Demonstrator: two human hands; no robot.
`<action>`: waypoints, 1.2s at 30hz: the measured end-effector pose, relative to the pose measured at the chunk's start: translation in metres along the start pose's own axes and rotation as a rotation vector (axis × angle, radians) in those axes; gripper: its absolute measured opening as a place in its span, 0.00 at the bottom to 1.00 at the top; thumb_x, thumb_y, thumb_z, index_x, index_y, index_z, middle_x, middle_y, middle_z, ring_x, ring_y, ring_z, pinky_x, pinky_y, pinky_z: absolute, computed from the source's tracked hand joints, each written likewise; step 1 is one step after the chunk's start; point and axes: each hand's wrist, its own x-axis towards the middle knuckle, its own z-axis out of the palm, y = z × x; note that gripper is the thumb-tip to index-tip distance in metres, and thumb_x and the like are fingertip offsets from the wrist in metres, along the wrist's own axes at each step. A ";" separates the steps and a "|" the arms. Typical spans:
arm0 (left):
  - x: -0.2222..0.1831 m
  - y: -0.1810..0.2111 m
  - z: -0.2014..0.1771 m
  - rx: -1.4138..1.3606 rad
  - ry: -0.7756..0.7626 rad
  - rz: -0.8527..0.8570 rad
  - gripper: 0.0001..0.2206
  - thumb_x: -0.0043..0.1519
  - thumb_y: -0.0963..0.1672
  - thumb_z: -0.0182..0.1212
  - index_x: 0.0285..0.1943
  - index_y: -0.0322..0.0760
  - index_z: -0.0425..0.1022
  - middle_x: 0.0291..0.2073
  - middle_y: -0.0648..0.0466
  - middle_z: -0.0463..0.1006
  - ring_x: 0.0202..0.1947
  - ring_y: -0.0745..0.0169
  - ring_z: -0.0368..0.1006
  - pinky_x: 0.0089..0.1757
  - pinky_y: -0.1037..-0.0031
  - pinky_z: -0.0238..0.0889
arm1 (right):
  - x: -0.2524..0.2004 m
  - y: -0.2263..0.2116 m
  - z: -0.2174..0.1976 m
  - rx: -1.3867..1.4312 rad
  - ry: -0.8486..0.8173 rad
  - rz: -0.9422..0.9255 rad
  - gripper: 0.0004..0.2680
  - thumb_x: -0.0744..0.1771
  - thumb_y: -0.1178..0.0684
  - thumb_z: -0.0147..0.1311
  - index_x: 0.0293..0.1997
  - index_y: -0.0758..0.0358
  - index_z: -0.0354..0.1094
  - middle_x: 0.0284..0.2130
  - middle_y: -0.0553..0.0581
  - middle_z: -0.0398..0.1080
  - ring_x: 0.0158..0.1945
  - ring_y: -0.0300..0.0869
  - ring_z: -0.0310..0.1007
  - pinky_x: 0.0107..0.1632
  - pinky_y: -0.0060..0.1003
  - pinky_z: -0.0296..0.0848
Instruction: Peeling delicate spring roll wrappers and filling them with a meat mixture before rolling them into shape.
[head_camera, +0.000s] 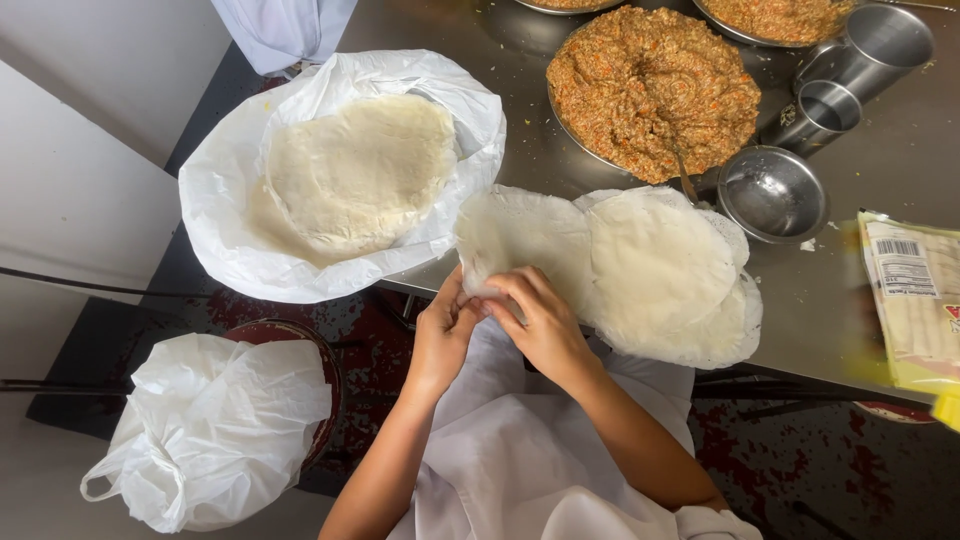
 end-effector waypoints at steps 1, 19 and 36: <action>-0.002 0.000 0.000 0.000 0.001 -0.006 0.21 0.62 0.39 0.52 0.66 0.25 0.64 0.40 0.39 0.82 0.45 0.52 0.78 0.48 0.61 0.71 | 0.000 0.000 0.002 0.002 -0.003 0.004 0.08 0.64 0.62 0.59 0.46 0.60 0.71 0.30 0.54 0.68 0.34 0.44 0.72 0.38 0.35 0.75; 0.006 -0.047 -0.001 -0.086 0.061 -0.052 0.29 0.59 0.37 0.56 0.70 0.23 0.54 0.45 0.37 0.80 0.47 0.57 0.77 0.49 0.67 0.69 | 0.007 0.002 0.000 -0.362 0.006 -0.266 0.05 0.64 0.62 0.56 0.37 0.59 0.65 0.31 0.51 0.63 0.34 0.43 0.71 0.37 0.33 0.73; 0.000 -0.054 0.010 0.006 0.097 -0.048 0.13 0.62 0.43 0.61 0.53 0.31 0.74 0.27 0.45 0.78 0.31 0.61 0.75 0.34 0.67 0.72 | -0.001 0.015 0.004 -0.314 0.050 -0.245 0.11 0.67 0.64 0.45 0.48 0.53 0.72 0.28 0.53 0.60 0.29 0.45 0.64 0.36 0.36 0.68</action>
